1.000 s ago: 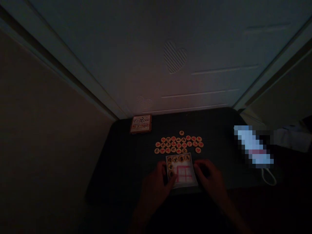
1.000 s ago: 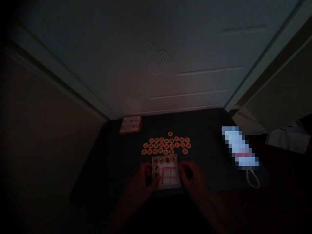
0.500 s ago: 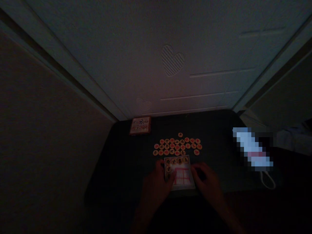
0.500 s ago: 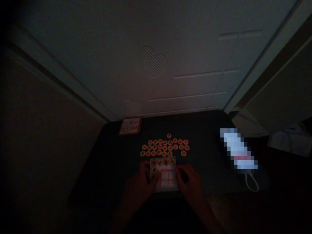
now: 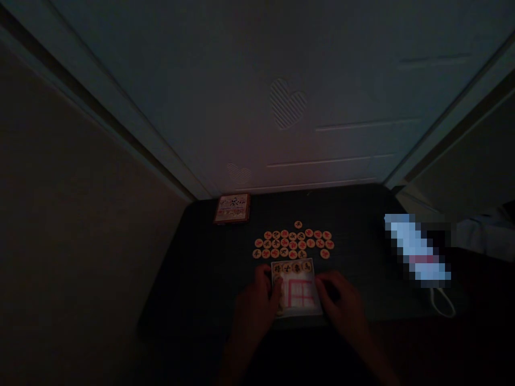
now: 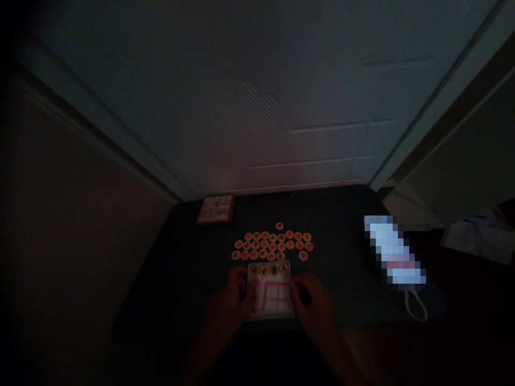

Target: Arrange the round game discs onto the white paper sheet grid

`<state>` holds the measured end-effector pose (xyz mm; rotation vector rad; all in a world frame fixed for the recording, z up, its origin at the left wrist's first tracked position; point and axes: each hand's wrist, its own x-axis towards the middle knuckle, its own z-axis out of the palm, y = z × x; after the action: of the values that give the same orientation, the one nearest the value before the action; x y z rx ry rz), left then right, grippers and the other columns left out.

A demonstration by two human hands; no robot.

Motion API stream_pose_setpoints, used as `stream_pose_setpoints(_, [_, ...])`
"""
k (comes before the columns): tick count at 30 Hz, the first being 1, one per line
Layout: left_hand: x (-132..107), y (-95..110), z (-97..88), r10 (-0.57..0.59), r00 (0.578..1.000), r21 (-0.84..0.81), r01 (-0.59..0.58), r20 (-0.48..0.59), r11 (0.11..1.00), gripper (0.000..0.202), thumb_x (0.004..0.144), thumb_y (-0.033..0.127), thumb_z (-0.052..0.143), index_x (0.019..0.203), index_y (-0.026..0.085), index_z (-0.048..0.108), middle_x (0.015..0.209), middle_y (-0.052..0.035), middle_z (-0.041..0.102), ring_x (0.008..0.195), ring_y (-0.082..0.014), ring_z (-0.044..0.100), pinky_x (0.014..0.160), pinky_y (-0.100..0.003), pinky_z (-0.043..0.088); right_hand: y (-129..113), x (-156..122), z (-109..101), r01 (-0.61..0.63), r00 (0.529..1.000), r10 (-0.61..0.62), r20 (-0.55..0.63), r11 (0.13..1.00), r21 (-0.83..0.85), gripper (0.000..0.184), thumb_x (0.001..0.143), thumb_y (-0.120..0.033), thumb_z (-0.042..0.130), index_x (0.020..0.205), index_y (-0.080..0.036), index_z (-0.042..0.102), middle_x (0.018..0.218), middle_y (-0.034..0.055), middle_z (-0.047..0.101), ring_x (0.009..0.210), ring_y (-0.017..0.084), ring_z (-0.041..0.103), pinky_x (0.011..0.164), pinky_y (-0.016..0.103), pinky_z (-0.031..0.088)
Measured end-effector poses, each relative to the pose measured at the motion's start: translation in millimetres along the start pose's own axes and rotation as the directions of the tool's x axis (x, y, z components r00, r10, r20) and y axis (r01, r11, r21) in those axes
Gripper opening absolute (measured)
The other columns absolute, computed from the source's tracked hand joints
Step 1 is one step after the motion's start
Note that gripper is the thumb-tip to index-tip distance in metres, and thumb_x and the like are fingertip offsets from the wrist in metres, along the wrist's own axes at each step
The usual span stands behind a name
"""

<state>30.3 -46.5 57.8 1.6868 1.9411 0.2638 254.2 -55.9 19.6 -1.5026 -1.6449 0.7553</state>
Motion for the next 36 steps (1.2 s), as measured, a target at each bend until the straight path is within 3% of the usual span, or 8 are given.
stream_pose_setpoints(6, [4,-8,-0.1,0.018,0.999,-0.104,-0.023,-0.044,0.994,0.036,0.100,0.049,0.047,0.124,0.022,0.050,0.081,-0.0006,0.071,0.071,-0.0211,0.072,0.060,-0.028,0.044,-1,-1,-1,-0.024,1.000,0.024,-0.003,1.000,0.015,0.020,0.100,-0.036,0.056,0.098,-0.023,0.071,0.093,0.0042,0.074,0.084,0.020,0.070,0.076,0.030,0.054])
stream_pose_setpoints(11, [13,-24,-14.2,0.105,0.988,-0.195,-0.127,-0.118,0.973,0.029,0.100,0.048,0.048,0.112,0.024,0.060,0.087,-0.0013,0.074,0.077,-0.0202,0.072,0.070,-0.031,0.052,2,1,-8,-0.069,0.997,0.070,-0.028,0.997,0.046,0.023,0.100,-0.040,0.056,0.100,-0.024,0.072,0.096,0.0051,0.075,0.089,0.022,0.071,0.078,0.031,0.055])
stream_pose_setpoints(18, [34,-51,-31.5,0.239,0.927,-0.129,-0.285,-0.289,0.950,0.022,0.098,0.043,0.054,0.104,0.024,0.065,0.095,-0.0025,0.072,0.084,-0.0209,0.070,0.078,-0.035,0.056,18,14,-23,-0.086,0.990,0.083,-0.112,0.996,-0.018,0.024,0.097,-0.043,0.059,0.100,-0.024,0.073,0.098,0.0058,0.076,0.089,0.023,0.071,0.079,0.034,0.055])
stream_pose_setpoints(24, [48,-67,-35.0,0.258,0.878,-0.075,-0.312,-0.402,0.947,0.021,0.098,0.039,0.055,0.105,0.024,0.066,0.100,-0.0043,0.069,0.086,-0.0212,0.068,0.078,-0.035,0.056,22,27,-32,-0.092,0.987,0.084,-0.134,0.994,-0.053,0.027,0.097,-0.046,0.059,0.102,-0.023,0.073,0.098,0.0064,0.076,0.088,0.023,0.071,0.079,0.035,0.055])
stream_pose_setpoints(32, [50,-73,-26.3,0.258,0.877,-0.034,-0.297,-0.405,0.954,0.024,0.097,0.041,0.056,0.111,0.023,0.065,0.093,-0.0021,0.065,0.074,-0.0180,0.064,0.071,-0.032,0.055,28,32,-32,-0.107,0.986,0.092,-0.141,0.989,-0.101,0.031,0.096,-0.049,0.058,0.102,-0.022,0.074,0.096,0.0071,0.076,0.086,0.023,0.072,0.076,0.034,0.055])
stream_pose_setpoints(36, [50,-72,-22.6,0.257,0.885,-0.001,-0.279,-0.387,0.960,0.026,0.097,0.041,0.057,0.115,0.024,0.064,0.100,-0.0028,0.067,0.074,-0.0175,0.063,0.074,-0.033,0.055,26,32,-30,-0.107,0.984,0.091,-0.151,0.989,-0.105,0.033,0.097,-0.049,0.056,0.102,-0.021,0.074,0.096,0.0079,0.077,0.084,0.023,0.072,0.076,0.034,0.056])
